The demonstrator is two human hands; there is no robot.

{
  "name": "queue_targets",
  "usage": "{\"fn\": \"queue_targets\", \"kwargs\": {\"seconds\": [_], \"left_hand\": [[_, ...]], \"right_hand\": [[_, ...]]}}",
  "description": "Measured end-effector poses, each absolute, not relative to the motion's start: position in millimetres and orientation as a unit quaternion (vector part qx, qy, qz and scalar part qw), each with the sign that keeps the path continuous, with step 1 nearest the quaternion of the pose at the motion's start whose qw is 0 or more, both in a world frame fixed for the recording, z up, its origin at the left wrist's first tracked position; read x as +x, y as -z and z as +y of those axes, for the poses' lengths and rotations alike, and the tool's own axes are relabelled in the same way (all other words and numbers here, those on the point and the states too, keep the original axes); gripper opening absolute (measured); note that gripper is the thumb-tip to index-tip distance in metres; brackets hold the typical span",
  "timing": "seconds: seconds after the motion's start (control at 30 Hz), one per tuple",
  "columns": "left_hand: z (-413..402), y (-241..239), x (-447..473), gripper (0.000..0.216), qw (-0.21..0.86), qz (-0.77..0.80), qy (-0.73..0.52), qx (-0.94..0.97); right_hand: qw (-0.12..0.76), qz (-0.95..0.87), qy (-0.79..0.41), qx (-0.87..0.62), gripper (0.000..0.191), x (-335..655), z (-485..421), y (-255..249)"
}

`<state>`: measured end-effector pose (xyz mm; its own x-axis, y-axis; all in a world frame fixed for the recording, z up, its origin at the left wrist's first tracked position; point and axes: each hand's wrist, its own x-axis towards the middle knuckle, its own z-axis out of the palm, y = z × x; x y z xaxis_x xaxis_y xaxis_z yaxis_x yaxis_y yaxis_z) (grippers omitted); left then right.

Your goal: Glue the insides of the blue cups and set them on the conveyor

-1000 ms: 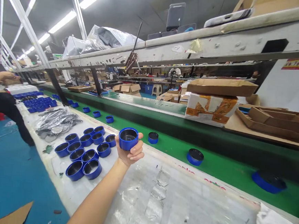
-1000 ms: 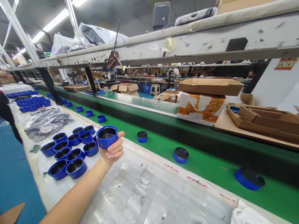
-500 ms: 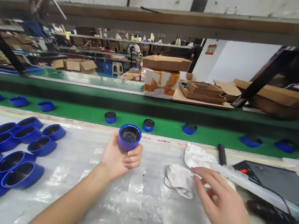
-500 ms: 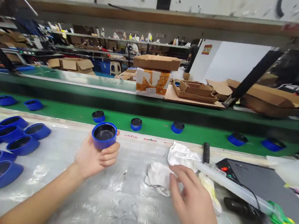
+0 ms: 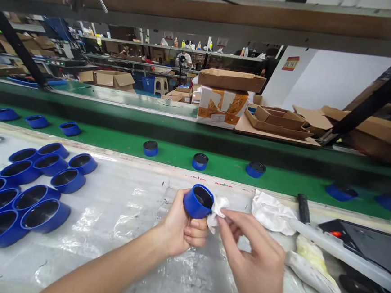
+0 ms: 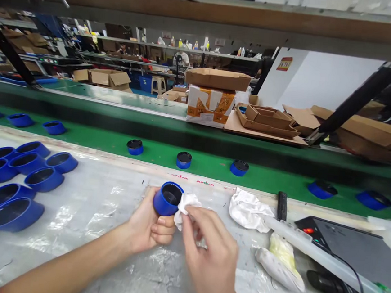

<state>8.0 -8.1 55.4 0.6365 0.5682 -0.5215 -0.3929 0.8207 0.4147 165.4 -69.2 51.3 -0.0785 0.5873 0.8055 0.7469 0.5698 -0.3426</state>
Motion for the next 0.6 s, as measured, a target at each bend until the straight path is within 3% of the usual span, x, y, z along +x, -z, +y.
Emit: {"fn": "queue_targets", "kwargs": {"seconds": [0.23,0.4,0.5,0.6], "left_hand": [[-7.0,-55.3,3.7,0.079,0.915,0.304,-0.217,0.154],[-4.2,-45.8,-1.0,0.077,0.937,0.244,-0.138,0.209],[2.0,-42.2,-5.4,0.076,0.922,0.263,-0.189,0.212],[16.3,-47.4,-20.5,0.074,0.878,0.311,-0.289,0.219]], "right_hand": [[0.495,-0.779,0.127,-0.364,0.029,171.7,-54.8,-39.9],[0.428,-0.762,0.220,-0.433,0.014,222.1,-44.0,-51.5],[0.395,-0.741,0.235,-0.488,0.004,242.0,-50.9,-54.1],[0.358,-0.773,0.208,-0.481,0.020,248.3,-64.8,-37.4]]}}
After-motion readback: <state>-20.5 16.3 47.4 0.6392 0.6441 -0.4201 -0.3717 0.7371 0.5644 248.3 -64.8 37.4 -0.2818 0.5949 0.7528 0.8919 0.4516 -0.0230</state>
